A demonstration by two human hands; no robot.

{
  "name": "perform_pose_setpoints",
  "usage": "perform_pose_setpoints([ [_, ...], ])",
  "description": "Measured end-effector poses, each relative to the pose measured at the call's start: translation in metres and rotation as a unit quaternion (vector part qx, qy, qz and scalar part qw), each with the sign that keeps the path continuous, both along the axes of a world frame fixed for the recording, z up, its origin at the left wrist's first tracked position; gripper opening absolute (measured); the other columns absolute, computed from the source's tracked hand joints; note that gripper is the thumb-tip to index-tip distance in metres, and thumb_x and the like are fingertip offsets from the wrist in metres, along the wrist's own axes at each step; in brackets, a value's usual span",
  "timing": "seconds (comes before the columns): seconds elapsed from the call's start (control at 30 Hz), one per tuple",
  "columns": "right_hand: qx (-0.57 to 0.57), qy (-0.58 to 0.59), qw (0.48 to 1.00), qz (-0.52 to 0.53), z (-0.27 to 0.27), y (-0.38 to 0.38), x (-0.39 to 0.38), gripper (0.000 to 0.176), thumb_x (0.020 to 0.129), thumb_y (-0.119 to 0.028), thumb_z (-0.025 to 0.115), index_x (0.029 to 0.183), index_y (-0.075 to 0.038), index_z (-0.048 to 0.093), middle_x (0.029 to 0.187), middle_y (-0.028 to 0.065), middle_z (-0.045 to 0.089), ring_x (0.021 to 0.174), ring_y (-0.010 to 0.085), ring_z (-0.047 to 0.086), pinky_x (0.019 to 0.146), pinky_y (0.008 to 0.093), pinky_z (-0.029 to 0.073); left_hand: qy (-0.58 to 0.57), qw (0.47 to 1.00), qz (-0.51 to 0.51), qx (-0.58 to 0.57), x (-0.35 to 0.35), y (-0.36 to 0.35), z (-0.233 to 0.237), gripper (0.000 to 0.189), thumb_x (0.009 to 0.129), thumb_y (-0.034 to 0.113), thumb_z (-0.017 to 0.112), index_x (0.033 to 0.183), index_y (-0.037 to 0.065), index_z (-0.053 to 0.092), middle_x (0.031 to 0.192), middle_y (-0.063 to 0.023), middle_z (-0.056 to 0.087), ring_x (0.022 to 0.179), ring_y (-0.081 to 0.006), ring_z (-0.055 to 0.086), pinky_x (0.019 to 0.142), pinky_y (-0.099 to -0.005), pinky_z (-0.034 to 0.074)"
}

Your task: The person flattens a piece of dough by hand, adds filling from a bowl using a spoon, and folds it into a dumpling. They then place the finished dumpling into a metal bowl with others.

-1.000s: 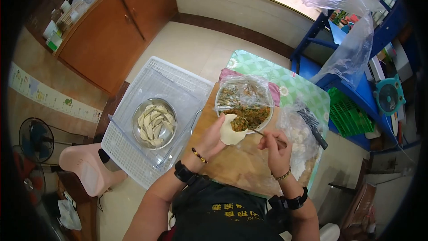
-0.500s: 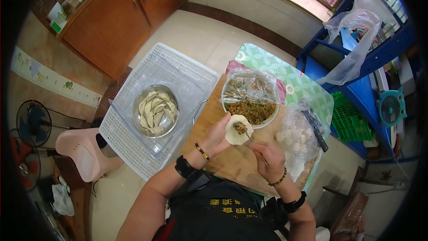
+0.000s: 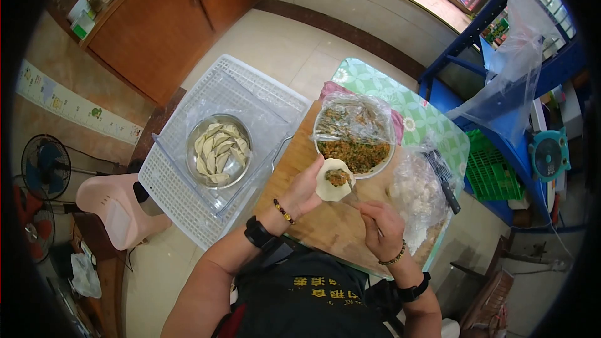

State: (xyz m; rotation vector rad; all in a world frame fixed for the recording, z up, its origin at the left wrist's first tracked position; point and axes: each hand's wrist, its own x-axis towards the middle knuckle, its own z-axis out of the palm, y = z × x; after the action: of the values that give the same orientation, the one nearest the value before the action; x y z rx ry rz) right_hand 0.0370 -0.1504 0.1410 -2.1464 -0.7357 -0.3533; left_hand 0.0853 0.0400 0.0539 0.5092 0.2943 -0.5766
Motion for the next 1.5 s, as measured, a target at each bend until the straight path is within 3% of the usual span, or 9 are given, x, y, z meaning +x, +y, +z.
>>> perform_pose_setpoints([
  [0.13,0.009,0.009,1.0,0.003,0.002,-0.003,-0.004,0.013,0.081,0.003,0.065,0.093,-0.002,0.062,0.082,0.015,0.065,0.067,0.03,0.063,0.058,0.0344,0.048,-0.001,1.0,-0.013,-0.003,-0.001,0.001,0.002,0.055,0.104,0.046,0.023,0.136,0.004,0.04,0.131,-0.0153,0.053,0.119,-0.0297,0.055,0.102,-0.0425,0.046],
  [0.2,-0.003,0.025,0.999,0.034,-0.005,-0.004,-0.005,0.022,0.078,0.001,0.068,0.1,-0.003,0.063,0.089,0.0141,0.066,0.074,0.031,0.064,0.062,0.0365,0.049,0.006,0.999,-0.012,-0.037,-0.001,0.001,0.005,0.054,0.105,0.044,0.024,0.133,0.003,0.045,0.125,-0.0134,0.057,0.114,-0.026,0.058,0.097,-0.0404,0.049],
  [0.73,-0.015,0.038,0.998,0.037,0.0,-0.001,-0.012,0.019,0.08,0.001,0.067,0.098,-0.004,0.064,0.085,0.0131,0.066,0.071,0.0308,0.063,0.06,0.0363,0.049,0.013,0.998,-0.017,-0.056,-0.008,0.005,0.002,0.052,0.105,0.044,0.023,0.134,0.006,0.042,0.127,-0.0125,0.055,0.116,-0.0246,0.057,0.099,-0.0401,0.048],
  [0.93,0.008,0.051,0.998,-0.047,0.004,-0.015,0.003,0.013,0.082,0.001,0.064,0.094,-0.003,0.065,0.081,0.0136,0.064,0.069,0.0295,0.063,0.059,0.0344,0.048,0.026,0.998,-0.021,-0.056,-0.014,0.012,-0.001,0.06,0.104,0.048,0.023,0.13,-0.001,0.047,0.124,-0.0159,0.057,0.115,-0.0278,0.057,0.1,-0.0405,0.047],
  [1.03,-0.02,0.112,0.989,-0.089,-0.006,-0.021,0.019,0.009,0.088,0.0,0.06,0.095,0.003,0.064,0.078,0.0125,0.065,0.07,0.0201,0.066,0.063,0.0277,0.05,0.025,0.999,-0.029,-0.027,-0.018,0.015,-0.01,0.068,0.102,0.053,0.022,0.133,-0.004,0.044,0.133,-0.0201,0.052,0.123,-0.0327,0.052,0.105,-0.043,0.042],
  [1.27,-0.017,0.158,0.985,-0.068,-0.023,-0.023,0.048,0.011,0.089,-0.002,0.06,0.097,0.003,0.065,0.076,0.0117,0.066,0.069,0.0177,0.067,0.064,0.0274,0.051,0.029,0.998,-0.026,-0.047,-0.022,0.019,-0.012,0.065,0.103,0.05,0.023,0.131,-0.004,0.046,0.129,-0.0217,0.054,0.12,-0.0323,0.055,0.104,-0.0425,0.044],
  [1.33,-0.009,0.192,0.979,-0.071,-0.025,-0.023,0.051,0.008,0.087,-0.003,0.062,0.095,0.0,0.065,0.084,0.0167,0.066,0.076,0.0289,0.068,0.064,0.0334,0.052,0.028,0.997,-0.026,-0.066,-0.022,0.02,-0.015,0.063,0.104,0.049,0.023,0.129,-0.004,0.048,0.126,-0.0196,0.057,0.117,-0.03,0.057,0.102,-0.0409,0.046],
  [1.5,-0.026,0.181,0.982,-0.054,-0.03,-0.027,0.055,0.008,0.087,-0.005,0.063,0.094,-0.002,0.065,0.083,0.0162,0.066,0.074,0.0307,0.067,0.064,0.0352,0.051,0.048,0.997,-0.03,-0.061,-0.023,0.021,-0.022,0.062,0.104,0.048,0.023,0.129,-0.003,0.048,0.127,-0.0186,0.057,0.117,-0.0298,0.057,0.102,-0.0417,0.046],
])
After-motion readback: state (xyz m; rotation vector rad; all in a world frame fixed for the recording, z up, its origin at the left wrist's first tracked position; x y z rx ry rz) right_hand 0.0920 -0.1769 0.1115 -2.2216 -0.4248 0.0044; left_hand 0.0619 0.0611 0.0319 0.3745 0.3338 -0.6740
